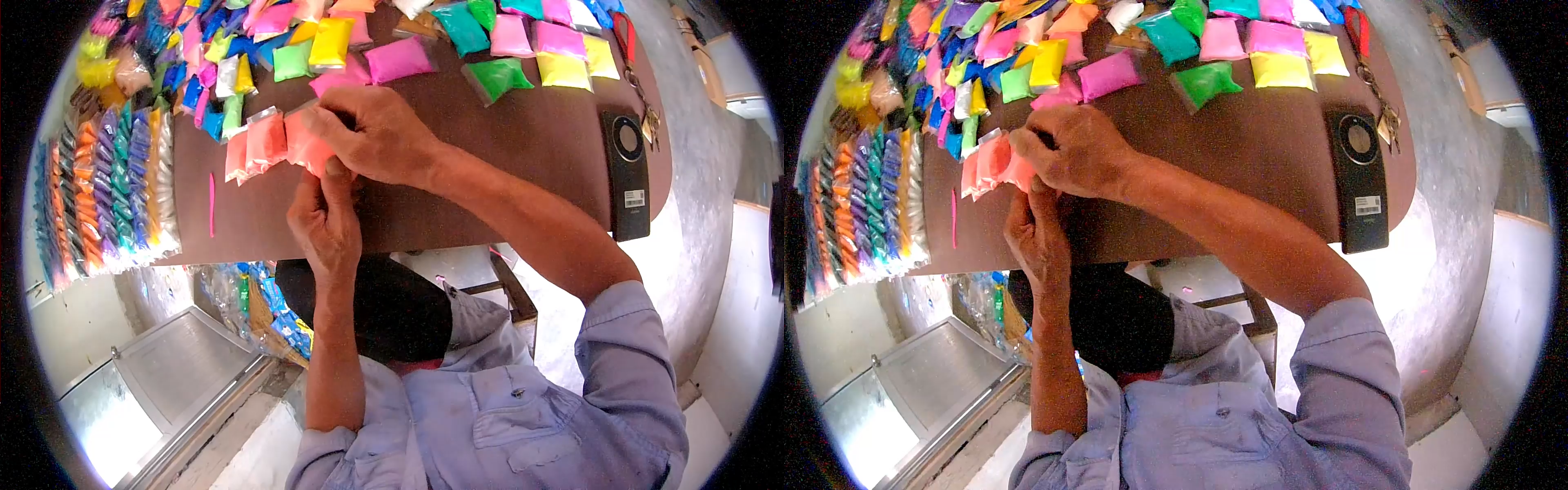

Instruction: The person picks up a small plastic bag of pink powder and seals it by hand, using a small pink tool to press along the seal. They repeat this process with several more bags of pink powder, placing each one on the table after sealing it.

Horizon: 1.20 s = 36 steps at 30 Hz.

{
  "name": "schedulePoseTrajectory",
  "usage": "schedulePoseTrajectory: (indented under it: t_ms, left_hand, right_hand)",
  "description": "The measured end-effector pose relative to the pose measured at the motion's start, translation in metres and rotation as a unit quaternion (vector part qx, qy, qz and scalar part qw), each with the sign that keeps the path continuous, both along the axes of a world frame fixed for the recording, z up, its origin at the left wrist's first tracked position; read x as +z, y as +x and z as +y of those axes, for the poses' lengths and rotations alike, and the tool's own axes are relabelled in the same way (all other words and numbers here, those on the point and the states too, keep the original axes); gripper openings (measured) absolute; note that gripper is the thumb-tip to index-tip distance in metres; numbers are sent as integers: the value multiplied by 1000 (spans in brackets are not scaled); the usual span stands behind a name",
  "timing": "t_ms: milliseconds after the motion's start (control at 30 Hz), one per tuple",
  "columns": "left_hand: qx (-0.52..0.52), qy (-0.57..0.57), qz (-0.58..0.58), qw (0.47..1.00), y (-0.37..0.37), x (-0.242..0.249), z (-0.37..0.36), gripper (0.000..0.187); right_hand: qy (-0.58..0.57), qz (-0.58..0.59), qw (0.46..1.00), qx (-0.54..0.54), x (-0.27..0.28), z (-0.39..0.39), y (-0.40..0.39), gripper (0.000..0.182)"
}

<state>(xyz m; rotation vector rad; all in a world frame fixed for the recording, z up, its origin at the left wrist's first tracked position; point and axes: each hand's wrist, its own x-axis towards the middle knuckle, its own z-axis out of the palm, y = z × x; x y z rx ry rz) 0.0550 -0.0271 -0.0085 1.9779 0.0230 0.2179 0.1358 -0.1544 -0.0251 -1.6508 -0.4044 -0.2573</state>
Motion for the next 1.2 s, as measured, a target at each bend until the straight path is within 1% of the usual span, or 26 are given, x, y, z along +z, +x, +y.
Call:
schedulePoseTrajectory:
  t_ms: [100, 200, 267, 400, 467, 533, 600, 700, 767, 800, 900, 933, 967, 1000, 1067, 1200]
  left_hand:
    - [4, 5, -14, 1000, 0, 2, -2, 36]
    - [10, 0, 16, 1000, 1, -1, 1, 35]
    - [-2, -35, 9, 999, 1, -2, 2, 34]
    - [17, -54, 19, 998, 1, 1, -2, 34]
    - [13, -63, -2, 998, 2, -4, 0, 36]
    - [15, -63, 1, 998, 3, -6, 1, 37]
    - [17, -63, 3, 998, 3, -8, 3, 37]
    - [13, -34, -20, 999, 3, -8, 4, 38]
    - [21, -25, -15, 999, 2, -3, 0, 38]
    - [22, -25, -16, 999, 2, -3, 1, 38]
    - [7, -28, -9, 1000, 3, 0, 1, 37]
    - [19, -54, -26, 998, 3, 3, -6, 36]
    - [31, -80, -43, 995, 3, 5, -10, 35]
    - [31, -80, -43, 995, 3, 3, -7, 35]
    - [30, -45, -21, 998, 4, -3, 2, 33]
    - [45, -70, -40, 996, 6, -4, -3, 33]
  right_hand:
    - [-2, 0, 1000, 0, 1, -1, -1, 32]
    - [3, 12, 1000, 8, 2, -3, -1, 32]
    - [7, 10, 1000, 13, 3, -4, -1, 32]
    - [4, -15, 1000, 3, 2, -3, -1, 31]
    - [9, -11, 1000, 1, 0, 0, -1, 31]
    - [15, -8, 1000, -2, -1, 1, -1, 30]
    - [6, -35, 999, -7, -1, 0, -1, 29]
    - [-25, -27, 999, -4, 1, -3, -2, 29]
    - [-13, -17, 1000, 4, 2, -4, -2, 29]
    - [1, -6, 1000, 13, 2, -4, -1, 29]
    - [-4, 2, 1000, 17, 3, -4, -1, 29]
    - [-5, 2, 1000, 17, 2, -4, -1, 29]
    - [-3, -10, 1000, 9, 0, -2, -1, 29]
    - [-2, -21, 1000, 2, -1, -1, -1, 29]
    - [-4, -26, 1000, 6, -2, 0, -1, 28]
    - [-15, -47, 999, 13, 1, -2, -3, 27]
